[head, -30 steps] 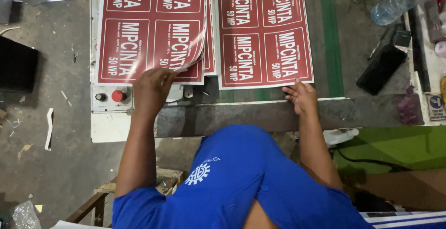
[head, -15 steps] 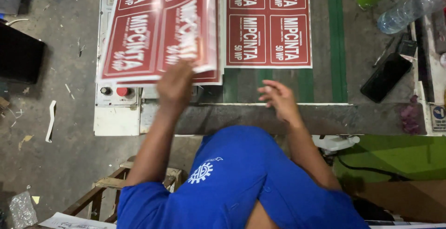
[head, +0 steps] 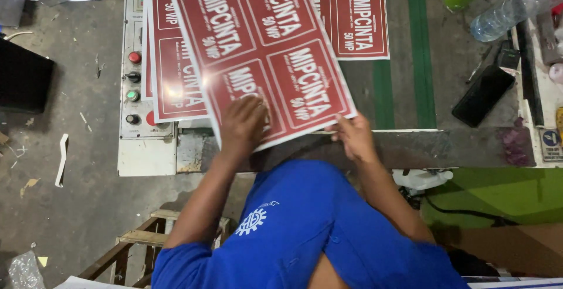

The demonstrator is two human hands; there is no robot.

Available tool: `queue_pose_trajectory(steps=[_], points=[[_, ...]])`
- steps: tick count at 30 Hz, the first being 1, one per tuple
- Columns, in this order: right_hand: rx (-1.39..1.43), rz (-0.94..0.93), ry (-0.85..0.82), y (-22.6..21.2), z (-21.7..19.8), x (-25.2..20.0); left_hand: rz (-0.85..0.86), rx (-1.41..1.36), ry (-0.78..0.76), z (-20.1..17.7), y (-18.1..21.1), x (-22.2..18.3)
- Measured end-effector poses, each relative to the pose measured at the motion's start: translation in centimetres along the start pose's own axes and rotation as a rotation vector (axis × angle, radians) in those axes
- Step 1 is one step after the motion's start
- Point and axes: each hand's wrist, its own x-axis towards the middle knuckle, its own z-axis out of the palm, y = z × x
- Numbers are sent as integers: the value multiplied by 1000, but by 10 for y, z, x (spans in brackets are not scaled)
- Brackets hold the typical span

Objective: Sorting and stacking printed sticker sheets on a workbench in a print shop.

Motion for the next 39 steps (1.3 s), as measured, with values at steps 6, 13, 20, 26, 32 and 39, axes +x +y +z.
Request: queue_pose_trajectory(steps=[6, 13, 20, 26, 32, 39], points=[[-23, -117, 266, 16, -76, -18, -44, 89, -76, -45, -29, 11], [-41, -108, 453, 21, -127, -51, 23, 288, -121, -35, -61, -9], [-68, -59, 562, 34, -152, -82, -106, 96, 88, -60, -55, 5], [-87, -83, 529, 34, -135, -90, -93, 81, 4, -68, -49, 15], [-87, -19, 511, 35, -124, -74, -171, -7, 1, -71, -48, 10], [-83, -8, 481, 17, -115, -18, -207, 21, 199, -72, -59, 15]])
